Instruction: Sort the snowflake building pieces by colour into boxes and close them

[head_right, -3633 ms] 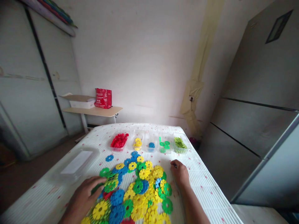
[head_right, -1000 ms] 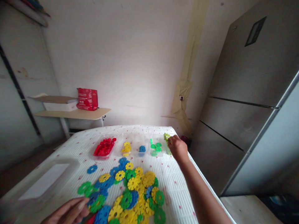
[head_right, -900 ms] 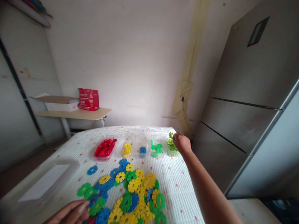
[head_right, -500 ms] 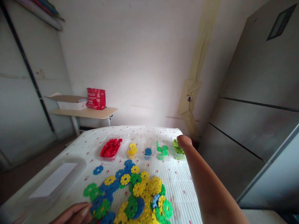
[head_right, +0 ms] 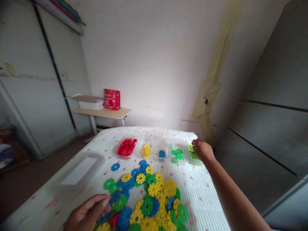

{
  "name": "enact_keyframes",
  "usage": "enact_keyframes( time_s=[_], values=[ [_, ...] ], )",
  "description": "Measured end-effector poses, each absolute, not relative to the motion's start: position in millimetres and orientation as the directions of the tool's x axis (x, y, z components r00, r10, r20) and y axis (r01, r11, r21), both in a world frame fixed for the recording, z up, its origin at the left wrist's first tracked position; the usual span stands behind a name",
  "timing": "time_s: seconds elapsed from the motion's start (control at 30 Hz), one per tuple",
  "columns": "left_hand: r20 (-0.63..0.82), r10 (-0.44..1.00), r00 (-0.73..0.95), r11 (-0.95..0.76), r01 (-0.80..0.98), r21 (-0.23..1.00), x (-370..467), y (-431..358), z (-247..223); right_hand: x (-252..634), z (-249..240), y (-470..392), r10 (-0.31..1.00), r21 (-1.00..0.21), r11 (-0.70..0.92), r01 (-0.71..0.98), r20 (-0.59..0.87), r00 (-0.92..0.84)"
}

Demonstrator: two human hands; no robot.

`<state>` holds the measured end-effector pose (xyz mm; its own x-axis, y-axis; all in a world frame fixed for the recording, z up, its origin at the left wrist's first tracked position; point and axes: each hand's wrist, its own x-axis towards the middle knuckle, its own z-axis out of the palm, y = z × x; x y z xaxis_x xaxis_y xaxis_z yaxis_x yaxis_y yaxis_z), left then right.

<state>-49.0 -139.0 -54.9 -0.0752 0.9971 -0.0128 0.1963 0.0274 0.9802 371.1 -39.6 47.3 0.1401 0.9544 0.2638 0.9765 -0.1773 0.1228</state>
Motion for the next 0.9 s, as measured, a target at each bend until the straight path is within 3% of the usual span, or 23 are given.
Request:
enact_keyframes(
  time_s=[0.13, 0.33, 0.53, 0.7, 0.9],
  values=[
    [0.070, 0.990, -0.120, -0.048, 0.180, 0.982, -52.5, -138.3, -48.0, 340.2, 16.5, -78.1, 0.846, 0.095, 0.084, 0.992, 0.518, -0.122],
    [0.210, 0.959, -0.190, -0.127, 0.373, 0.919, -70.4, -128.7, -53.8, 310.3, -48.9, -121.0, 0.803, 0.020, 0.319, 0.948, 0.526, -0.282],
    [0.350, 0.921, -0.174, -0.193, 0.577, 0.794, -79.8, -115.2, -74.4, 311.5, -71.8, -124.3, 0.830, -0.160, 0.313, 0.936, 0.525, -0.188],
    [0.374, 0.911, -0.171, -0.209, 0.591, 0.779, -78.4, -114.9, -77.5, 317.4, -75.3, -120.4, 0.882, -0.337, 0.221, 0.915, 0.470, -0.040],
    [0.343, 0.921, -0.186, -0.187, 0.560, 0.807, -79.9, -115.5, -76.2, 320.4, -79.0, -120.0, 0.903, -0.407, 0.117, 0.906, 0.423, 0.073]
  ],
)
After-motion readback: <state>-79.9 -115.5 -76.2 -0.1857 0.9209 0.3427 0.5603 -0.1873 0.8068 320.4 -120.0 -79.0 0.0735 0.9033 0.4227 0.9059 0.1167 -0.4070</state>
